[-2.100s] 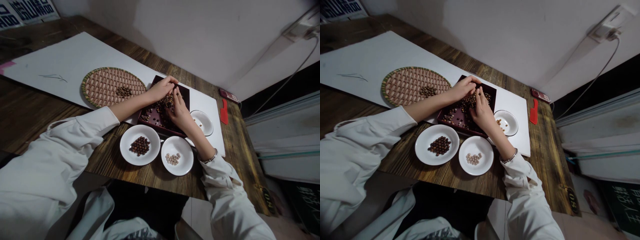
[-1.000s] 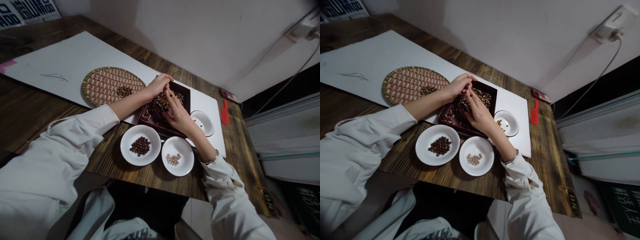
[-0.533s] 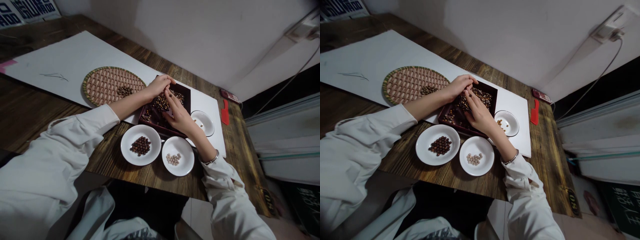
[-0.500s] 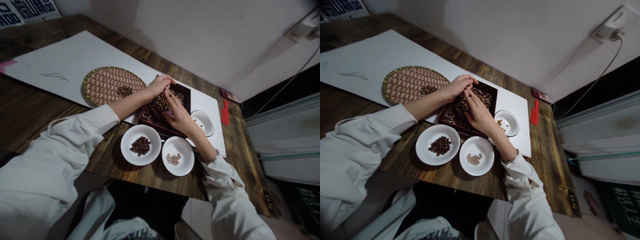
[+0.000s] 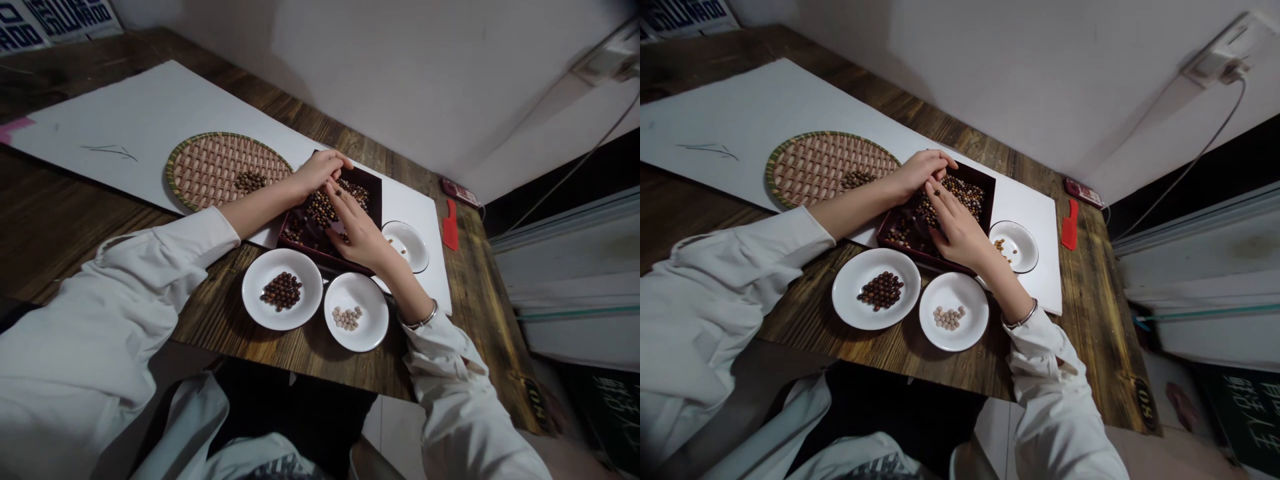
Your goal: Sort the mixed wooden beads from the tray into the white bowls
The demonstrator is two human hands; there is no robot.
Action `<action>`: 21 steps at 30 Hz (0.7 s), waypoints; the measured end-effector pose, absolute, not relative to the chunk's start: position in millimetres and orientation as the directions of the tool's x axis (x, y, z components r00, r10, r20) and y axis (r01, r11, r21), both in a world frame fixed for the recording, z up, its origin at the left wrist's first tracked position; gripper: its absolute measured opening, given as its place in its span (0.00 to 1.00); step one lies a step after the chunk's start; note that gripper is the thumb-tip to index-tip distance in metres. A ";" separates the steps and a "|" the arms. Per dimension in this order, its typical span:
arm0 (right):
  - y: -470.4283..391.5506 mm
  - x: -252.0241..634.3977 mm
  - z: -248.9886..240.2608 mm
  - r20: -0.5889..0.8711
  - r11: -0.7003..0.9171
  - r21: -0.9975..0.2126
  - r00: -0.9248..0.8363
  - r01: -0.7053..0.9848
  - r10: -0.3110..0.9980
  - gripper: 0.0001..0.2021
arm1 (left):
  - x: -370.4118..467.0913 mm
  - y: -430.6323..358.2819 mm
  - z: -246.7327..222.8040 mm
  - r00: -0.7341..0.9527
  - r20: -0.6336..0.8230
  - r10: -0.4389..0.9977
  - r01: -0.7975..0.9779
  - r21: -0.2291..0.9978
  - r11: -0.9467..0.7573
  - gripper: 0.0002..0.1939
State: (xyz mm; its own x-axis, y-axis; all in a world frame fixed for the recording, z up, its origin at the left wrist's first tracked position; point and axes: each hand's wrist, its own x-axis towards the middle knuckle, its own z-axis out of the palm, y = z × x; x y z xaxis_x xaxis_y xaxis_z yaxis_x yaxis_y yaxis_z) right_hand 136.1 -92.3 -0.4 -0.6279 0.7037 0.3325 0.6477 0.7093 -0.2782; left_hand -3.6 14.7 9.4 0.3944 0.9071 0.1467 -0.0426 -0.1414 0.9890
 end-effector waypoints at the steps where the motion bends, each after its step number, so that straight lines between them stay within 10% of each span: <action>1: -92.6 136.2 -0.1 0.331 0.711 -0.280 -0.630 0.645 0.702 0.39 | -3.7 14.8 9.3 0.393 0.146 0.908 -0.048 0.989 -0.138 0.10; 21: -96.5 133.7 7.4 0.340 0.740 -0.258 -0.658 0.621 0.671 0.37 | -5.0 12.7 11.4 0.410 0.110 0.905 -0.147 0.988 -0.054 0.07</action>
